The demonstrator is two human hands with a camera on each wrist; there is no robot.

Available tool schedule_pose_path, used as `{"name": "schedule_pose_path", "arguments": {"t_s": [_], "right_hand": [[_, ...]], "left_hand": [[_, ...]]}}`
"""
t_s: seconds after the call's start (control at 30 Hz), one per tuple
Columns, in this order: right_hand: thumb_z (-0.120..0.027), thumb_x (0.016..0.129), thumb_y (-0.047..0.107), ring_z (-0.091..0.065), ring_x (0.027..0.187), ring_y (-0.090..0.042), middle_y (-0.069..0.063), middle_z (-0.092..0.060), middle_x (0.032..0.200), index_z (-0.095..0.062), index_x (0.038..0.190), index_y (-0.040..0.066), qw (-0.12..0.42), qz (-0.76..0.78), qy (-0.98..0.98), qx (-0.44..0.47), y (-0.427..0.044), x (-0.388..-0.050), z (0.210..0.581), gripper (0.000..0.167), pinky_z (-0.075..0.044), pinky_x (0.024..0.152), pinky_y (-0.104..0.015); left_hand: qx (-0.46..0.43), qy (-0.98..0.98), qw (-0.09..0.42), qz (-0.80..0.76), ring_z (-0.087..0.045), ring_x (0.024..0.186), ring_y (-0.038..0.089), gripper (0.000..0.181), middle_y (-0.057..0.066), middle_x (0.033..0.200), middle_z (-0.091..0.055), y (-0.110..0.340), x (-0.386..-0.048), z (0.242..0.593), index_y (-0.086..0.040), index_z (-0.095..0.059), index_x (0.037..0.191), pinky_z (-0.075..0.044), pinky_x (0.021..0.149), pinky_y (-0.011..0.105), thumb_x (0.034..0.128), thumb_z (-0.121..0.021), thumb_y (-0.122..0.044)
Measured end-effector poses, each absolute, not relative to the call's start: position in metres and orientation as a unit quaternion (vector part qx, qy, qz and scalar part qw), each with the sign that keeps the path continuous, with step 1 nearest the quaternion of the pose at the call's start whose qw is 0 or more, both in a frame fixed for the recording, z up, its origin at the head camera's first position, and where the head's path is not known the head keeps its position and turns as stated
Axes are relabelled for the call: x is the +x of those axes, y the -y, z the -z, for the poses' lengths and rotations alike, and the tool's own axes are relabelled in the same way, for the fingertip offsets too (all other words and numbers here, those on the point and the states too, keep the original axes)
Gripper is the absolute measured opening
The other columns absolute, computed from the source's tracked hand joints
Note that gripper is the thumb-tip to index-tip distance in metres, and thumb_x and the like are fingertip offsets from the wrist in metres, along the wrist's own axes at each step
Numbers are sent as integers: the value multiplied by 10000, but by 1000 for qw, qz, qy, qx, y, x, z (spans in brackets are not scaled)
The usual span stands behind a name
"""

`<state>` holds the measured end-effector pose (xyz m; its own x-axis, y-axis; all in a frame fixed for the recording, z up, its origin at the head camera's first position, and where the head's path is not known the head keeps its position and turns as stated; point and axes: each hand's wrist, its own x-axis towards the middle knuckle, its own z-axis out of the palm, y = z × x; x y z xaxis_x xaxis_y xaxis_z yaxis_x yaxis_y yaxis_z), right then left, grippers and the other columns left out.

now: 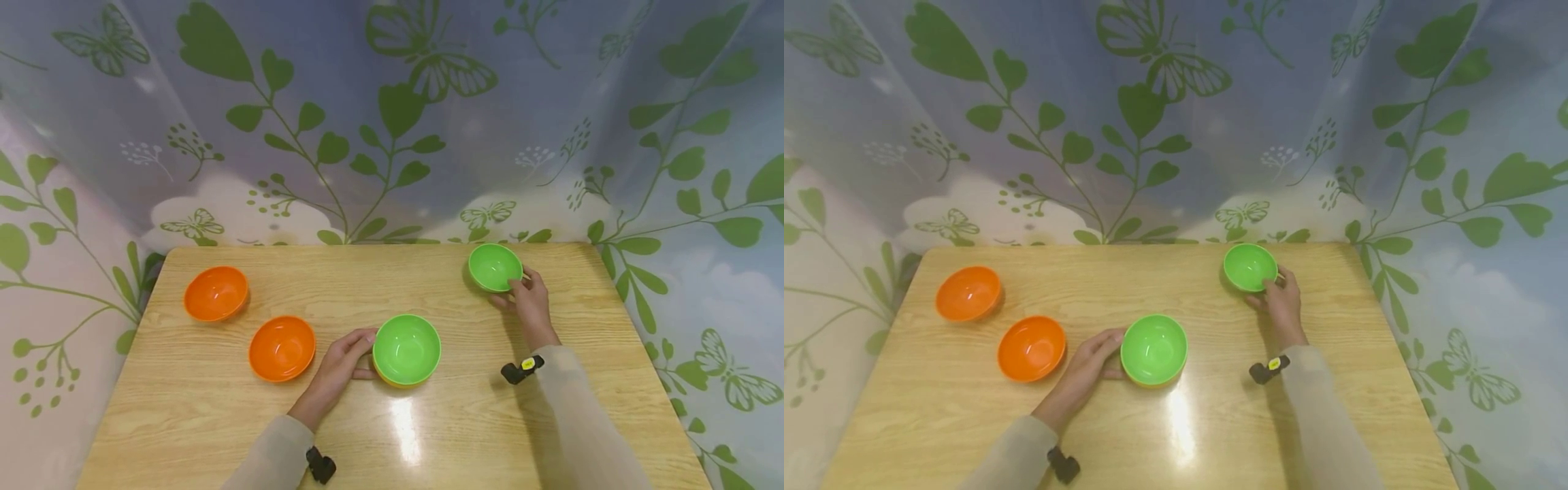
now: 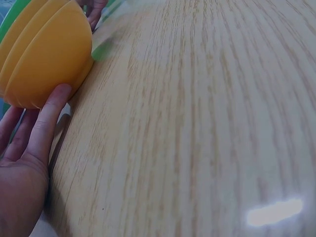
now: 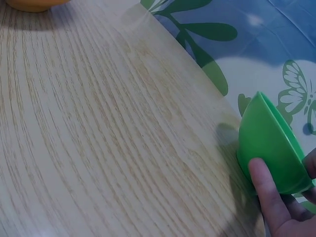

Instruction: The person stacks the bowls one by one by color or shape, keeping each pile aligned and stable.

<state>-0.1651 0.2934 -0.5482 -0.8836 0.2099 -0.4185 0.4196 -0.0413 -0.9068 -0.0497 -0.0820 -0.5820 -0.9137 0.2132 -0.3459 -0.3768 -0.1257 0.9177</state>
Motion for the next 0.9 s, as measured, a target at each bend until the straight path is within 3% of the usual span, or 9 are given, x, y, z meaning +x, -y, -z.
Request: {"name": "schedule_pose_path", "arguments": {"t_s": [0.23, 0.5, 0.9], "right_hand": [[-405, 1123, 106, -590, 1372, -288, -165, -344, 1600, -153, 1751, 143, 71, 685, -690, 224, -294, -164, 547, 677, -606, 1117, -343], [-421, 1119, 89, -654, 1186, -169, -156, -414, 1533, -197, 1737, 118, 67, 682, -703, 188, -289, -155, 542, 658, -624, 1097, -369], [-448, 1106, 108, -673, 1132, -138, -174, -417, 1561, -240, 1731, 126, 92, 664, -725, 159, -283, -148, 535, 659, -626, 1094, -388]], "left_hand": [[-75, -633, 197, -745, -711, 1232, 212, 472, 164, 1510, -650, 82, -49, 582, -40, -670, 1440, -717, 846, 394, 1104, -651, -371], [-77, -637, 195, -742, -719, 1227, 218, 484, 166, 1506, -655, 82, -49, 582, -41, -670, 1442, -716, 844, 390, 1101, -654, -384], [-72, -638, 195, -741, -712, 1246, 229, 499, 175, 1517, -645, 82, -48, 582, -37, -667, 1443, -715, 857, 398, 1099, -655, -399]]}}
